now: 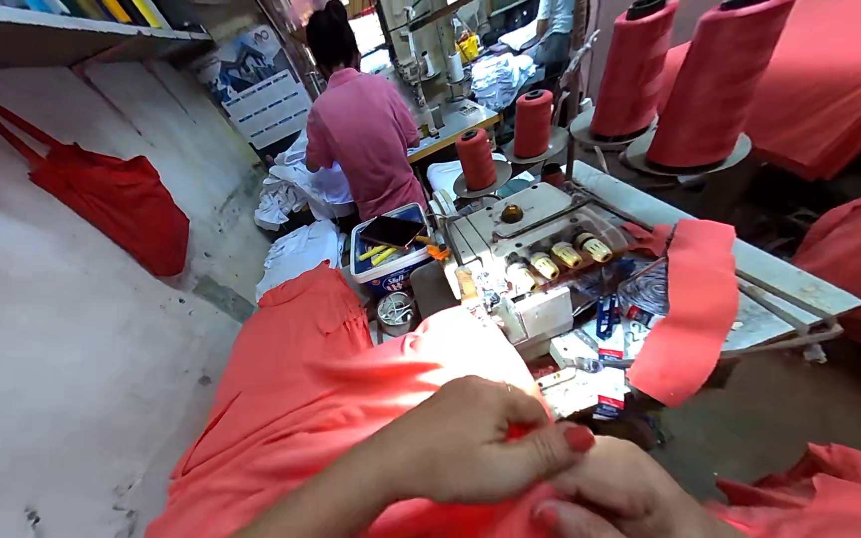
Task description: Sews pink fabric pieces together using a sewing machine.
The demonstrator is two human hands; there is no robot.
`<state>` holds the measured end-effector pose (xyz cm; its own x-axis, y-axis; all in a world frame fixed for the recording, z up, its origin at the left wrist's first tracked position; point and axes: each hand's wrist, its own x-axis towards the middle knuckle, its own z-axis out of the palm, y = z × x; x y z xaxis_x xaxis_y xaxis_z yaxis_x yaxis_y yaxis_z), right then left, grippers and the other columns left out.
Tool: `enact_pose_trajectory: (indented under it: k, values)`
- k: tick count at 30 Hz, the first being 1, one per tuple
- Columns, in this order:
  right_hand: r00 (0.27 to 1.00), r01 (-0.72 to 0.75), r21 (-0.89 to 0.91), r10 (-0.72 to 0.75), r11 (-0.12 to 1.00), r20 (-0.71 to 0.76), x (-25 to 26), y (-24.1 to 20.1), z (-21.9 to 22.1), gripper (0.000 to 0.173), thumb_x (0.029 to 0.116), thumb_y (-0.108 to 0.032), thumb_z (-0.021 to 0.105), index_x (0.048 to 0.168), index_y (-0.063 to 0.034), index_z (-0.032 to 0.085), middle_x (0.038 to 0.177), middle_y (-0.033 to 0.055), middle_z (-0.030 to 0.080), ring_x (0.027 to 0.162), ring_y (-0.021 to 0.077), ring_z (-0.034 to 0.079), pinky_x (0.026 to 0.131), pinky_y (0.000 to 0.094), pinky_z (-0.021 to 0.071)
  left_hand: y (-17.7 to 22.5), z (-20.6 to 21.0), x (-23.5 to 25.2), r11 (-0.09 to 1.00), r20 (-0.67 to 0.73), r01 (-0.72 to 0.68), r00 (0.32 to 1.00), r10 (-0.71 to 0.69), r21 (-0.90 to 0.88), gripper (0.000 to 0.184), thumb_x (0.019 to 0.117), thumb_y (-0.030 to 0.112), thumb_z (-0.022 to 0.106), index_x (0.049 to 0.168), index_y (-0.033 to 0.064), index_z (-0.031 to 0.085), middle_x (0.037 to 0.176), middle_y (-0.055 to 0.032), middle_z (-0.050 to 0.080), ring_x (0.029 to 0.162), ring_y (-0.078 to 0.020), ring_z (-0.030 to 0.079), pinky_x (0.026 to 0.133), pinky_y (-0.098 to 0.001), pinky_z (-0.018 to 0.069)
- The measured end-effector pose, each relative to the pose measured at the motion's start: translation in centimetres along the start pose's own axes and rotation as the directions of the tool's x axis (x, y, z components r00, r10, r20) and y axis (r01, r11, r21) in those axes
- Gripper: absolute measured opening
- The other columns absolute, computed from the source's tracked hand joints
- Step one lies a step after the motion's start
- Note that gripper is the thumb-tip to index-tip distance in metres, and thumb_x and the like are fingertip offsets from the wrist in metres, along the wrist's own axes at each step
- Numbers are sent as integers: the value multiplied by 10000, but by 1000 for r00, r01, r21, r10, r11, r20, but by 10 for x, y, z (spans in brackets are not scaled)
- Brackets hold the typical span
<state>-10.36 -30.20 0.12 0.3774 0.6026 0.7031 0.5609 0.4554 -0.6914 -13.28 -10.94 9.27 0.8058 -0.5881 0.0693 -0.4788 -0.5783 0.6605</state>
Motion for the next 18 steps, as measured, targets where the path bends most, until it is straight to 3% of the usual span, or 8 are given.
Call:
enact_pose_trajectory:
  k: [3,5,7,9,11,13,15,18]
  values:
    - [933,5,-236,-89,972,-349,-12,35,22,191,1031,-297,608,1074,-113,634,1039,-14,686,1039,-5,623,942,166,489,31,-43,-11,883,192,13,975,-116,470,590,1038,471,450,604,85,553,536,-62,511,535,-234,566,593,-468,440]
    - [902,-188,-247,68,951,-425,-30,72,60,492,963,-410,682,1279,-45,589,1267,75,660,1243,108,600,1064,292,492,51,-69,-16,726,200,26,954,-223,687,534,1004,446,497,615,82,540,557,-79,508,541,-274,577,530,-475,420]
    - [864,-481,-153,439,863,-246,-16,74,97,671,889,-279,729,1371,140,525,1328,266,628,1258,298,618,1079,442,483,67,-68,-7,609,203,-12,948,-246,793,413,965,317,577,640,61,568,590,-90,522,549,-291,596,453,-443,407]
    - [724,-636,-295,684,713,93,48,71,106,546,1020,-224,600,1423,129,493,1427,271,565,1343,353,541,1142,490,382,77,-53,3,475,199,-63,950,-241,878,267,880,172,665,649,47,616,601,-91,546,537,-280,609,420,-401,398]
    - [901,-415,-372,431,830,-44,80,120,131,370,1000,-203,596,1204,92,686,1169,277,703,1085,392,684,968,518,512,60,-55,-6,407,85,1,978,-193,913,158,825,100,704,683,76,639,592,-71,554,520,-260,609,402,-398,418]
    - [762,-564,-425,644,708,63,126,106,117,360,1064,-178,520,1354,6,626,1356,198,640,1286,316,589,1110,476,420,33,-82,-26,408,-33,108,982,-187,906,62,835,152,729,868,100,722,589,-46,557,503,-260,603,405,-433,438]
    - [714,-524,-455,663,719,225,129,109,100,362,1056,-169,496,1325,40,617,1296,255,644,1268,392,589,1065,576,439,10,-107,-48,399,-94,173,973,-209,900,316,829,321,700,1089,142,684,587,7,532,483,-226,581,406,-424,432]
    - [890,-378,-432,450,819,73,80,110,74,288,1041,-161,515,1035,51,709,915,224,720,923,382,721,807,561,548,-17,-110,-70,471,-164,225,972,-169,853,438,870,446,635,1184,141,646,606,34,552,502,-183,590,438,-397,461]
